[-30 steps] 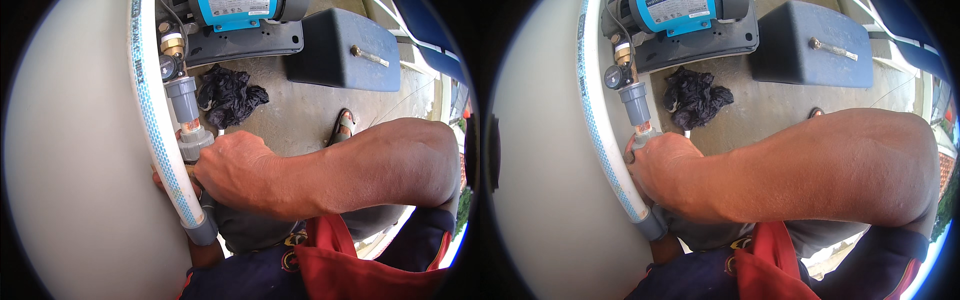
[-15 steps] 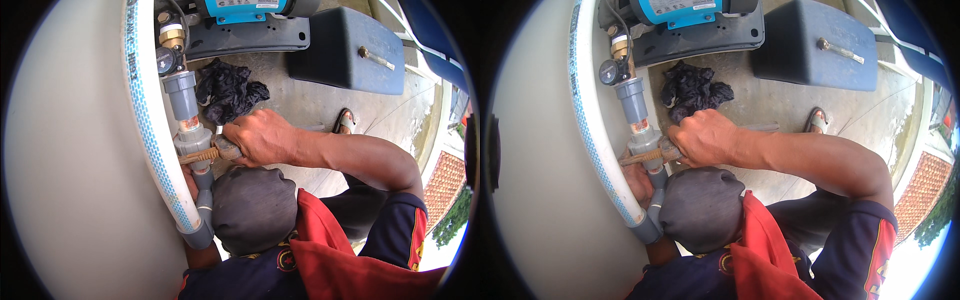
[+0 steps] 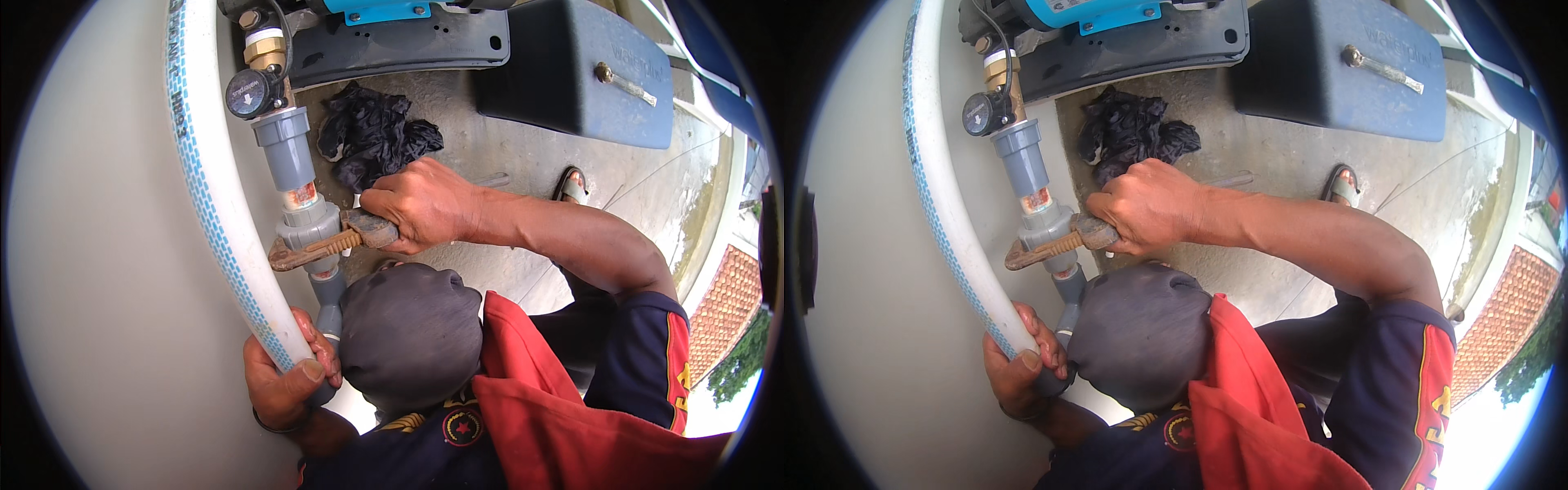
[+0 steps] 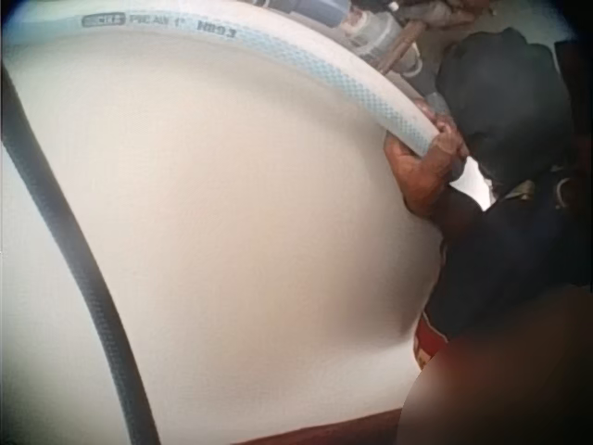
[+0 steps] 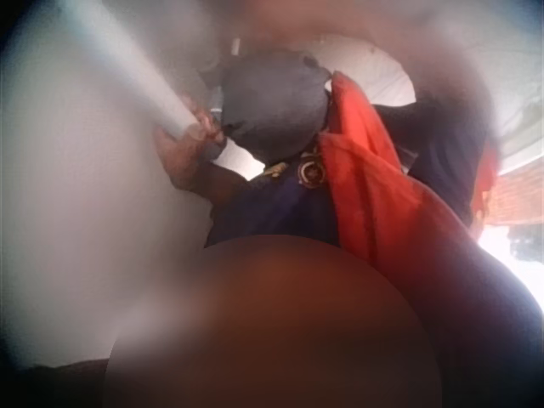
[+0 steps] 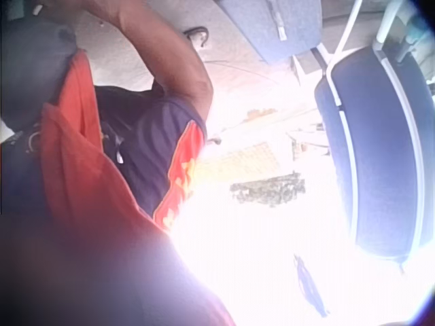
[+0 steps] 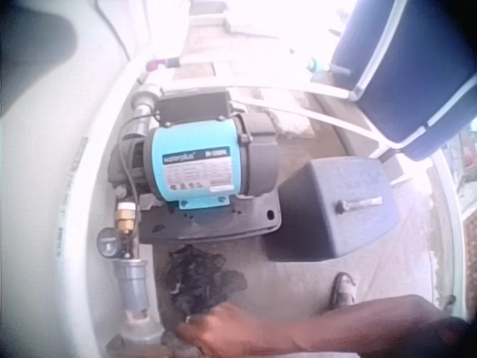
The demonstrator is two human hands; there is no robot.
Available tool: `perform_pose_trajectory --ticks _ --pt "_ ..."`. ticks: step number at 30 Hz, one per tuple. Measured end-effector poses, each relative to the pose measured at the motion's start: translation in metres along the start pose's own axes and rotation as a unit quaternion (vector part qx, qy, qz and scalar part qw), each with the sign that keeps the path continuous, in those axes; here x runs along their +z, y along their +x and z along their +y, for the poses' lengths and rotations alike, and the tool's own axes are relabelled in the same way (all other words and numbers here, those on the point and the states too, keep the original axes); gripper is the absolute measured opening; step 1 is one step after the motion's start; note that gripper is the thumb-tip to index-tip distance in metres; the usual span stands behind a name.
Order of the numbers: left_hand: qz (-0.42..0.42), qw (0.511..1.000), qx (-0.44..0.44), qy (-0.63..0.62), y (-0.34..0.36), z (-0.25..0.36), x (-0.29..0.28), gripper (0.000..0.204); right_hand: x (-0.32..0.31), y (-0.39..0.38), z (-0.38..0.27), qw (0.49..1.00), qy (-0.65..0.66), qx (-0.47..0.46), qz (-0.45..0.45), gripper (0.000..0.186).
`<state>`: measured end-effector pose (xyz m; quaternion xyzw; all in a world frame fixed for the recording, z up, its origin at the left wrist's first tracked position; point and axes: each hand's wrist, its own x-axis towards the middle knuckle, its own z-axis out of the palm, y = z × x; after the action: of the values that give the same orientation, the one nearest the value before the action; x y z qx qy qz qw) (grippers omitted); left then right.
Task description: The person uses a pipe wrench to loosen and remove a threaded fitting from a PVC pipe connected to a water pump. They then rethread the fitting and tighten it back onto the pipe.
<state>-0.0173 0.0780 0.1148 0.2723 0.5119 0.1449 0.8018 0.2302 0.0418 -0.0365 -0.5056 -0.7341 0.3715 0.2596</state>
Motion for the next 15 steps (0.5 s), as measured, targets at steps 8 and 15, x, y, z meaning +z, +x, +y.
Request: perform_pose_trajectory --ticks 8,15 --pt "-0.014 1.0 -0.004 0.024 0.001 0.002 -0.007 0.038 0.081 0.036 0.083 0.941 0.182 -0.23 0.171 0.042" --pt "-0.023 0.999 -0.015 0.042 -0.001 0.005 -0.011 0.05 0.108 0.04 0.081 0.942 0.204 -0.167 0.206 0.048"
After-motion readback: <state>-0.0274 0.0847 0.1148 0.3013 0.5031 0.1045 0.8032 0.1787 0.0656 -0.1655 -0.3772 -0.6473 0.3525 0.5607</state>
